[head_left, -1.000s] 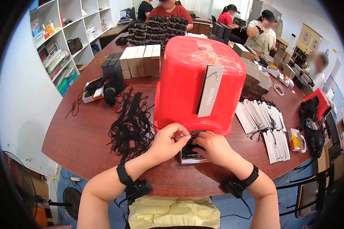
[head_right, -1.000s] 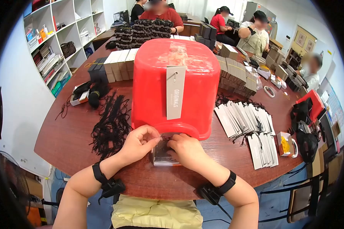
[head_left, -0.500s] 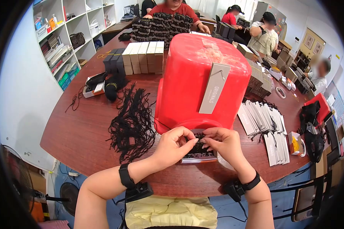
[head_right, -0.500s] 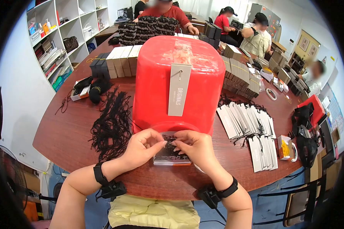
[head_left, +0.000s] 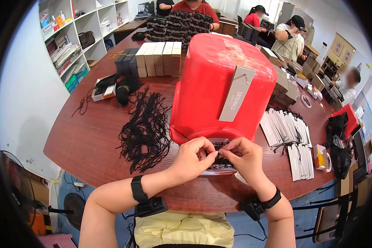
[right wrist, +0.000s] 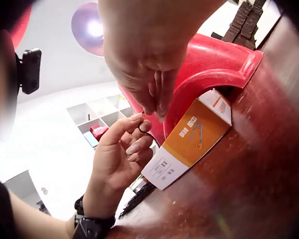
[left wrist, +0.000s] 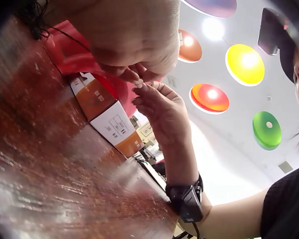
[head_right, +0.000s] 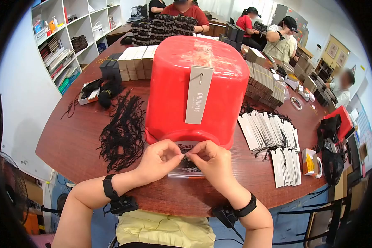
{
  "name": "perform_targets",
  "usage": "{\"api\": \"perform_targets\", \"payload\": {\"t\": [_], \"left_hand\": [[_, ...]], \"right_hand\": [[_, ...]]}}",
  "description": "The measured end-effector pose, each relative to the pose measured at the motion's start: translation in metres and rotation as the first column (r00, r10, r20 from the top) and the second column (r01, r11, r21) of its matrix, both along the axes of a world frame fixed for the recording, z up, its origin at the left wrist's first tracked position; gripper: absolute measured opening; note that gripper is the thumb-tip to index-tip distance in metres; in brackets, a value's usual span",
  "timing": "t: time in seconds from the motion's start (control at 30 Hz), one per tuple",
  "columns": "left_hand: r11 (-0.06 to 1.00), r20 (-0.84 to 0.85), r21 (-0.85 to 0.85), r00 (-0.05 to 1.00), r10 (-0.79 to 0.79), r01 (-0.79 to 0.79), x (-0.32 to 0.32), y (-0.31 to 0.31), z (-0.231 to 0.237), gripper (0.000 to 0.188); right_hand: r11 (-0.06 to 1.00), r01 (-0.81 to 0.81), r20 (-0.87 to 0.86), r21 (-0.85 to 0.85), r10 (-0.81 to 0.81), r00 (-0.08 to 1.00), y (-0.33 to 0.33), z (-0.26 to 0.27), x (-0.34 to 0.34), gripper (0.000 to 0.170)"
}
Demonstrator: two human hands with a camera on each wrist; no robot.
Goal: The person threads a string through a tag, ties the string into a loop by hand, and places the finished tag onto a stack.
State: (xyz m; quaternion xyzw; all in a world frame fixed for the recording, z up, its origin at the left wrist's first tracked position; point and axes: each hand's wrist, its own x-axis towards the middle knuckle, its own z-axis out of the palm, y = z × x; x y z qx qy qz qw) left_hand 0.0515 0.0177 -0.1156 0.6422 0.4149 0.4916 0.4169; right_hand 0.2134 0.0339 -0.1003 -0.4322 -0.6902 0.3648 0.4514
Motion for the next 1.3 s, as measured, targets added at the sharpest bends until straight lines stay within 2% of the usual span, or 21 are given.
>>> {"api": "perform_targets", "payload": {"t": [0.27,0.37,0.53,0.57,0.63,0.67,0.7,0.73,0.77,0.83,0.87,0.9,0.93,0.97,1.0,1.03,1.1,1.17,1.2,1.23,1.3], "left_hand": [[1.000,-0.018,-0.022,1.000,-0.007,0.007,-0.001,0.001,0.000,0.007],[0.998,0.061,-0.063,0.998,-0.022,0.026,0.000,0.001,-0.001,0.006],[0.963,0.175,-0.244,0.982,-0.072,0.114,-0.003,-0.001,0.005,0.009],[0.964,0.175,-0.243,0.982,-0.069,0.111,-0.003,-0.001,0.006,0.009],[0.995,0.056,-0.013,0.994,-0.094,0.094,-0.005,-0.002,0.007,0.008],[0.996,0.055,-0.011,0.995,-0.085,0.086,-0.006,-0.004,0.012,0.008],[0.988,0.017,0.149,0.999,-0.037,0.034,-0.006,-0.007,0.023,0.007],[0.952,-0.016,0.305,1.000,0.004,0.001,-0.005,-0.010,0.032,0.006],[0.976,0.058,0.210,0.996,-0.072,0.059,0.000,-0.014,0.036,0.006],[0.951,0.258,-0.087,0.929,-0.265,0.295,0.011,-0.031,0.046,0.006],[0.951,0.131,0.007,0.943,-0.307,0.309,0.016,-0.036,0.051,0.005],[0.939,-0.002,0.097,0.943,-0.332,0.330,0.021,-0.040,0.054,0.005],[0.915,0.021,0.256,0.944,-0.328,0.312,0.026,-0.044,0.054,0.003],[0.906,0.007,0.198,0.924,-0.383,0.374,0.025,-0.052,0.059,0.004],[0.889,0.018,0.106,0.893,-0.450,0.446,0.020,-0.058,0.068,0.003],[0.857,0.035,0.014,0.856,-0.515,0.515,0.014,-0.062,0.077,0.003],[0.804,0.088,-0.059,0.805,-0.587,0.592,0.003,-0.064,0.079,0.005],[0.859,0.420,0.018,0.776,-0.471,0.512,0.000,-0.061,0.065,0.009],[0.893,0.465,-0.070,0.806,-0.366,0.445,-0.004,-0.055,0.067,0.009],[0.862,0.519,-0.376,0.848,-0.108,0.339,-0.006,-0.051,0.068,0.011],[0.727,0.522,-0.601,0.852,0.042,0.332,-0.015,-0.026,0.046,0.012]], "right_hand": [[0.996,-0.009,0.105,0.094,-0.001,0.994,-0.006,0.005,-0.002,0.011],[0.987,-0.029,0.157,0.160,0.004,0.988,-0.009,0.009,-0.003,0.011],[0.962,-0.072,0.197,0.265,0.019,0.980,-0.009,0.006,-0.001,0.012],[0.961,-0.108,0.171,0.253,0.065,0.983,-0.008,0.004,0.000,0.012],[0.958,-0.152,0.144,0.243,0.119,0.982,-0.008,0.005,0.002,0.014],[0.975,-0.206,-0.064,0.084,0.212,0.975,-0.009,0.008,0.004,0.019],[0.953,-0.299,-0.282,-0.058,0.272,0.920,-0.008,0.012,0.005,0.025],[0.890,-0.431,-0.346,-0.148,0.361,0.866,-0.005,0.012,0.011,0.039],[0.889,-0.436,-0.346,-0.142,0.368,0.863,-0.006,0.014,0.009,0.039],[0.751,-0.610,-0.264,-0.251,0.553,0.790,-0.011,0.019,0.007,0.052],[0.731,-0.675,0.002,0.101,0.678,0.735,-0.003,0.009,0.005,0.050],[0.628,-0.777,-0.010,-0.038,0.778,0.629,0.001,0.004,0.004,0.040],[0.647,-0.754,0.032,-0.115,0.761,0.648,0.000,0.004,0.004,0.036],[0.665,-0.722,0.075,-0.189,0.743,0.665,-0.003,0.007,0.003,0.033],[0.681,-0.654,-0.030,-0.329,0.685,0.728,-0.007,0.009,0.004,0.030],[0.815,-0.548,0.060,-0.186,0.566,0.822,-0.008,-0.001,-0.001,0.024],[0.869,-0.384,-0.099,-0.313,0.372,0.923,-0.006,0.002,0.001,0.020],[0.970,-0.224,-0.026,-0.097,0.223,0.974,0.001,-0.002,0.003,0.011],[0.974,-0.218,0.087,0.065,0.212,0.973,0.001,0.003,0.005,0.010],[0.948,-0.225,0.197,0.224,0.182,0.963,0.000,0.008,0.006,0.010],[0.851,-0.397,0.282,0.343,0.309,0.908,-0.008,0.022,0.004,0.012]]}}
